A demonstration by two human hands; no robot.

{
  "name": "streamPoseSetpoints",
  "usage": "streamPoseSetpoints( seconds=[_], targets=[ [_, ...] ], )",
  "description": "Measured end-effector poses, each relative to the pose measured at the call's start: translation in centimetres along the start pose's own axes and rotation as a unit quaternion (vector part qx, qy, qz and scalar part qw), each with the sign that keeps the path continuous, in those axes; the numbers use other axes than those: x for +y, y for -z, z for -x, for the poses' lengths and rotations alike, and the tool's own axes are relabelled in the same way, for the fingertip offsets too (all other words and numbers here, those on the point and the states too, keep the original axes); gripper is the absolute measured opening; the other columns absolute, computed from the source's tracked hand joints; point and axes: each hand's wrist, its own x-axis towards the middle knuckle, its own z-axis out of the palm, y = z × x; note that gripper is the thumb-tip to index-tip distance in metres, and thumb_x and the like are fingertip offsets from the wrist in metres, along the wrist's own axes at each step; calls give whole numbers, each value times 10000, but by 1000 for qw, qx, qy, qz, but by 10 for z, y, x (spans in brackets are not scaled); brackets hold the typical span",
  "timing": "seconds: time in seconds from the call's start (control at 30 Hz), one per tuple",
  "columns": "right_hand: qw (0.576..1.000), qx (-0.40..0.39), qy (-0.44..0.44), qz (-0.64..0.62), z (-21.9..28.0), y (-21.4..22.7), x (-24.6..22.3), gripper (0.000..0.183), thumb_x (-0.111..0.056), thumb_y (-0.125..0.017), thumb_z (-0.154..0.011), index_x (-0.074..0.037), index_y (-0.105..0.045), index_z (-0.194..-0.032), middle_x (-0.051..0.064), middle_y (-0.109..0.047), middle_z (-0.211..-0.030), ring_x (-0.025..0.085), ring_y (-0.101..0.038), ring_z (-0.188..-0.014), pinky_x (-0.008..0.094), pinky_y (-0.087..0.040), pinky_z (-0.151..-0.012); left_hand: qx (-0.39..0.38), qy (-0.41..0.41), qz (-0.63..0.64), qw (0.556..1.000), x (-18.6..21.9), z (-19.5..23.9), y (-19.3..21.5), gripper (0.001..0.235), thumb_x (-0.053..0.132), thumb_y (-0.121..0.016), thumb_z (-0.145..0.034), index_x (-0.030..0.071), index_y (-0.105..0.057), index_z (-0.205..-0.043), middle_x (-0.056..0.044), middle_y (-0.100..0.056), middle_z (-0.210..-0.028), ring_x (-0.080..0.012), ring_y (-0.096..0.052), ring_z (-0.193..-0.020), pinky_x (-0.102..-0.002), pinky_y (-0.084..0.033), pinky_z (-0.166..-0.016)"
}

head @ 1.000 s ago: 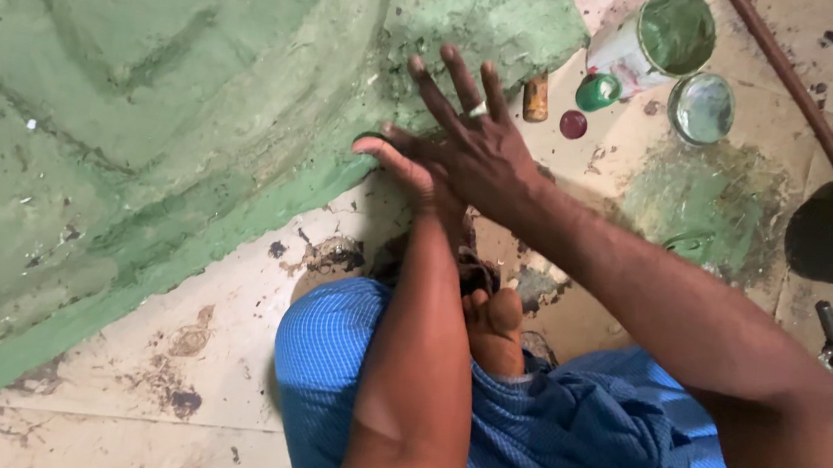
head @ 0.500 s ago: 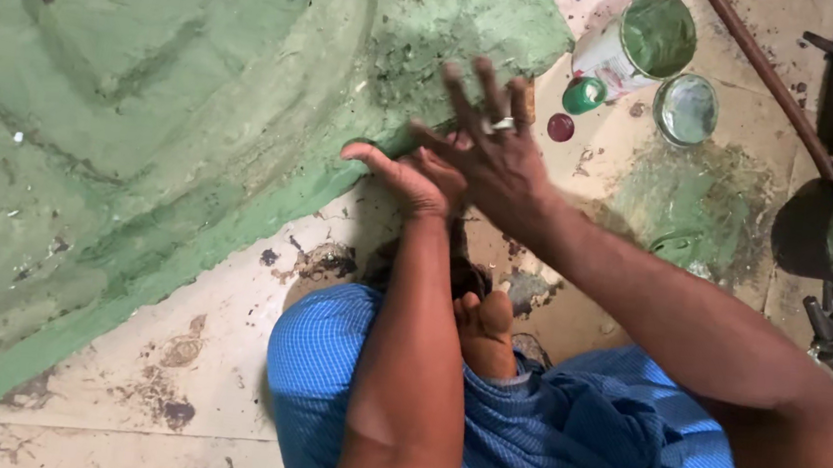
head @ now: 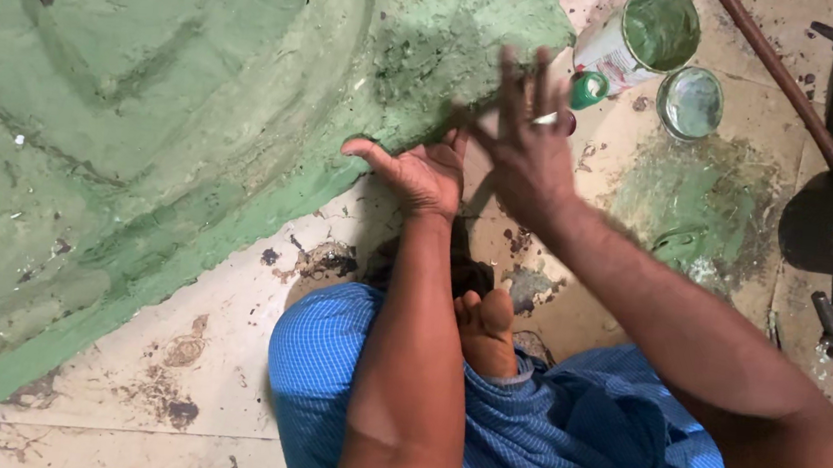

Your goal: The person sits on the floor and uses their hands to apply and smooth a green plaster-like substance onto a wall. They repeatedly scoop material from a nearby container and spread it along the lower section of the wall.

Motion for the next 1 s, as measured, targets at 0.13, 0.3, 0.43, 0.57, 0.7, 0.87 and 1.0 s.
streamPoseSetpoints(
  seconds=[0.13,0.3,0.43,0.57,0.7,0.87,1.0],
  targets=[
    [995,-1,-95,-42,-19,-11,43,769,-72,-639,-988,-376,-424,-1661,310,147,-1670,510,230,-1469,737,-82,-1174,23,-5,-5,1000,0,-5,1,1268,964,-545,-642,157,-354,-1601,-106,-447,-1583,-374,-518,-1301,-527,-453,-1122],
    [986,-60,-147,-48,-25,-9,59,691,-237,-653,-981,-304,-408,-1624,300,166,-1629,494,277,-1409,735,-74,-1181,22,20,-6,1000,0,-3,-1,1283,977,-526,-599,156,-360,-1571,-125,-468,-1539,-364,-559,-1248,-543,-468,-1065],
    [993,-72,-95,-25,-23,-10,26,856,-26,-541,-956,-437,-386,-1691,238,192,-1681,478,278,-1460,658,-67,-1214,13,1,-16,1000,1,-2,-3,1262,968,-528,-620,162,-352,-1576,-116,-456,-1554,-377,-539,-1274,-546,-461,-1085],
    [997,30,-16,62,-20,-18,17,871,64,-489,-995,-518,-422,-1639,206,233,-1728,476,296,-1525,604,-80,-1274,-7,2,-9,1000,-1,-2,-2,1255,963,-523,-657,132,-344,-1581,-154,-450,-1563,-402,-530,-1310,-562,-451,-1089],
    [997,8,-63,-45,-34,-17,55,636,-216,-560,-1062,-393,-451,-1663,246,199,-1656,506,269,-1427,738,-33,-1146,-3,0,-8,1000,1,-4,0,1260,950,-532,-632,157,-324,-1589,-110,-433,-1579,-387,-517,-1328,-565,-447,-1120],
    [989,-69,-127,35,-38,-13,72,758,-134,-513,-961,-368,-365,-1666,302,194,-1670,526,281,-1442,688,102,-1158,18,22,4,1000,-2,-1,7,1300,963,-534,-660,89,-328,-1600,-188,-436,-1578,-403,-522,-1332,-545,-449,-1118],
    [983,-80,-95,-138,-41,-14,69,567,-377,-428,-1139,-364,-325,-1696,241,171,-1694,497,243,-1486,705,122,-1207,35,12,-24,999,-2,-7,0,1278,958,-543,-629,138,-335,-1587,-133,-440,-1564,-362,-510,-1268,-535,-450,-1076]
  ],
)
